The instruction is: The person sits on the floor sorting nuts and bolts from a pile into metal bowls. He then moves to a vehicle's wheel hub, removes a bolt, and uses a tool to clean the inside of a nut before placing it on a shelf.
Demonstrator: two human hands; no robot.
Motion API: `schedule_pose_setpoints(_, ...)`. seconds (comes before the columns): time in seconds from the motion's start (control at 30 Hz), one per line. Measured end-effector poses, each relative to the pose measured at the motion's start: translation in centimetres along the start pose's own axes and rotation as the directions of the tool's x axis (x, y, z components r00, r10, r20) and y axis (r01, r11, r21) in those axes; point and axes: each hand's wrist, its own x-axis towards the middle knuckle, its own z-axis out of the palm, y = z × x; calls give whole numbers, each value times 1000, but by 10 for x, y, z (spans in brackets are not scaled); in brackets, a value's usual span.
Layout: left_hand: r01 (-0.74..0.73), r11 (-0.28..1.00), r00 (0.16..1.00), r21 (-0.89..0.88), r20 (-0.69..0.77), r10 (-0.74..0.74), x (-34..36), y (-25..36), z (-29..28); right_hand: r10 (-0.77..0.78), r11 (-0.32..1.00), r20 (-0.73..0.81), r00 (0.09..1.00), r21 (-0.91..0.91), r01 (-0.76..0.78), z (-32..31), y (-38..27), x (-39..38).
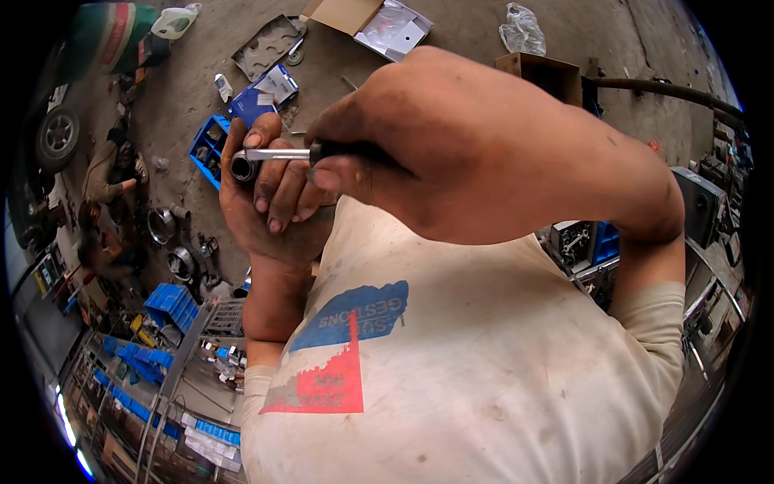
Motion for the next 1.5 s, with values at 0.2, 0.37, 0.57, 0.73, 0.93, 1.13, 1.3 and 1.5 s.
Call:
schedule_pose_setpoints(0.2, -8, 994, 999, 109, -49, 14, -3, 2, -5, 145, 980, 88, 986, 128, -155, -13, -18, 7)
schedule_pose_setpoints(0.37, 4, 990, 997, 142, -72, 7, -1, 0, -1, 13, 999, 53, 999, 29, -14, -23, -23, 11)
schedule_pose_setpoints(0.57, 15, 981, 989, 193, -149, 14, -1, -5, 4, -319, 893, 27, 948, 344, 290, 17, 41, 38)
schedule_pose_setpoints(0.73, -58, 974, 963, 220, -245, 113, 0, -9, 17, -109, 904, 485, 868, -314, 289, -44, 7, 38)
schedule_pose_setpoints(0.93, -58, 927, 981, 371, -150, 122, 4, -10, 8, 297, 437, 683, 667, 524, -731, -70, -6, 33)
schedule_pose_setpoints(1.13, -127, 903, 950, 411, -212, 230, -5, -5, 1, 390, 417, 388, 835, 734, -536, -11, -8, 25)
schedule_pose_setpoints(1.3, -156, 895, 949, 417, -188, 253, -6, -5, 1, 445, 410, 368, 817, 727, -551, 1, -11, 27)
schedule_pose_setpoints(1.5, -130, 914, 926, 384, -282, 250, -3, -5, 2, 501, 545, 314, 806, 609, -576, 8, -13, 27)
